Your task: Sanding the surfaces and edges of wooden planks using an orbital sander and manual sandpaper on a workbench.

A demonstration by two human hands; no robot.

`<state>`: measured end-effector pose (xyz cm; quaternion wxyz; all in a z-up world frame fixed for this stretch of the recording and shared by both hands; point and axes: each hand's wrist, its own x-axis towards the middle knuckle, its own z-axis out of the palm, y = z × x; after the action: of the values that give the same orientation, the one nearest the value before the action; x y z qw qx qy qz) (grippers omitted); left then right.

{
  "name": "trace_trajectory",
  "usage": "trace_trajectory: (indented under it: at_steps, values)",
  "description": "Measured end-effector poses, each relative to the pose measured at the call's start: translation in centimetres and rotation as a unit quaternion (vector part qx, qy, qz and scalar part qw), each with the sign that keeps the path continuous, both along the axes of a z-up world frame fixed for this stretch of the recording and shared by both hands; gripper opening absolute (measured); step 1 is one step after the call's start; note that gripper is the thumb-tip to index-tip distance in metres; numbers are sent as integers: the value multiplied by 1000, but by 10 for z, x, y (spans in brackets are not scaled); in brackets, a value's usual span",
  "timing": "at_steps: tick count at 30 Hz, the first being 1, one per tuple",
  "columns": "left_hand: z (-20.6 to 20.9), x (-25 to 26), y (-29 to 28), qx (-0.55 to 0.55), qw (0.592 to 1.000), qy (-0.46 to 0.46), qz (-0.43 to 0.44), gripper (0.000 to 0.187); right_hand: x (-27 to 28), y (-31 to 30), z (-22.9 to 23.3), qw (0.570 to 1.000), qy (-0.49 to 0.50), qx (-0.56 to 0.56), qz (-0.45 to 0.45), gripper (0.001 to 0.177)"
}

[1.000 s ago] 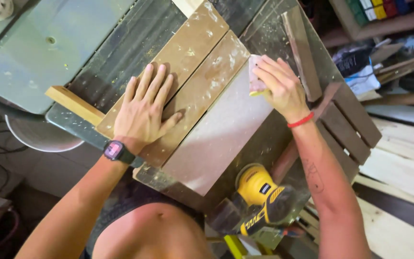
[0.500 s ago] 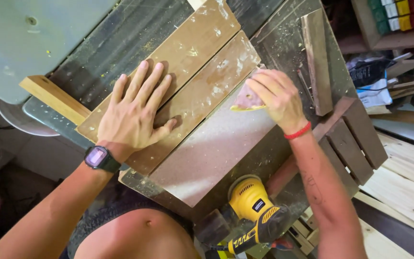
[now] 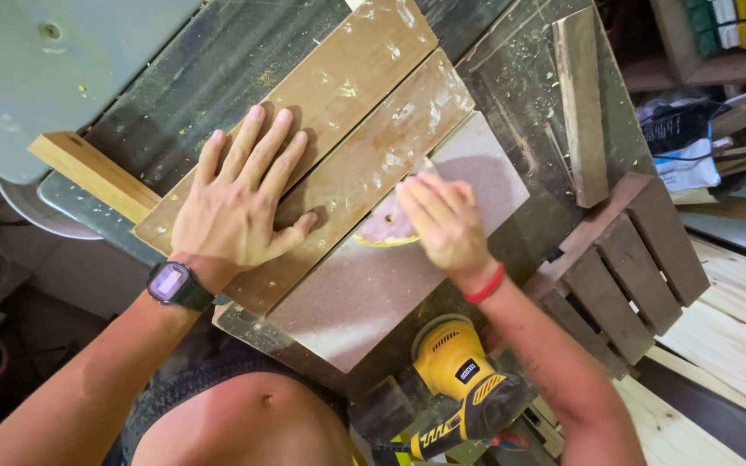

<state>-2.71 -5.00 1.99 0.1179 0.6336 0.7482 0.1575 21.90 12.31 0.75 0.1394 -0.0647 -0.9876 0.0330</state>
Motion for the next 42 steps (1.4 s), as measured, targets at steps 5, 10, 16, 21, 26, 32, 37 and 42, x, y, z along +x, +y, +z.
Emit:
trace_trajectory:
  at_steps: [5, 10, 16, 21, 26, 32, 37, 42]
  values:
    - [1, -1, 0, 12, 1000, 6, 3, 83, -2, -46, 6, 1000, -8, -15, -11, 26]
    - [1, 0, 1, 22, 1000, 15, 4, 81, 0, -77, 6, 994, 12, -65, 84, 30]
    - [2, 0, 0, 35, 999, 14, 0, 82, 4, 8, 45, 998, 27, -7, 49, 17]
    - [0, 0, -1, 29, 999, 12, 4, 84, 9, 65, 28, 993, 57, -40, -94, 21]
    - [0, -1, 0, 25, 1000, 6, 3, 82, 5, 66, -4, 994, 23, -35, -104, 34]
    - [0, -1, -1, 33, 999, 7, 1, 81, 2, 42, -9, 988, 33, -76, -130, 29]
    - [2, -1, -2, 37, 999, 6, 7, 79, 3, 11, -15, 990, 37, -71, -113, 21]
    - [1, -2, -2, 33, 999, -2, 1, 81, -10, -38, 2, 994, 48, -65, -74, 18]
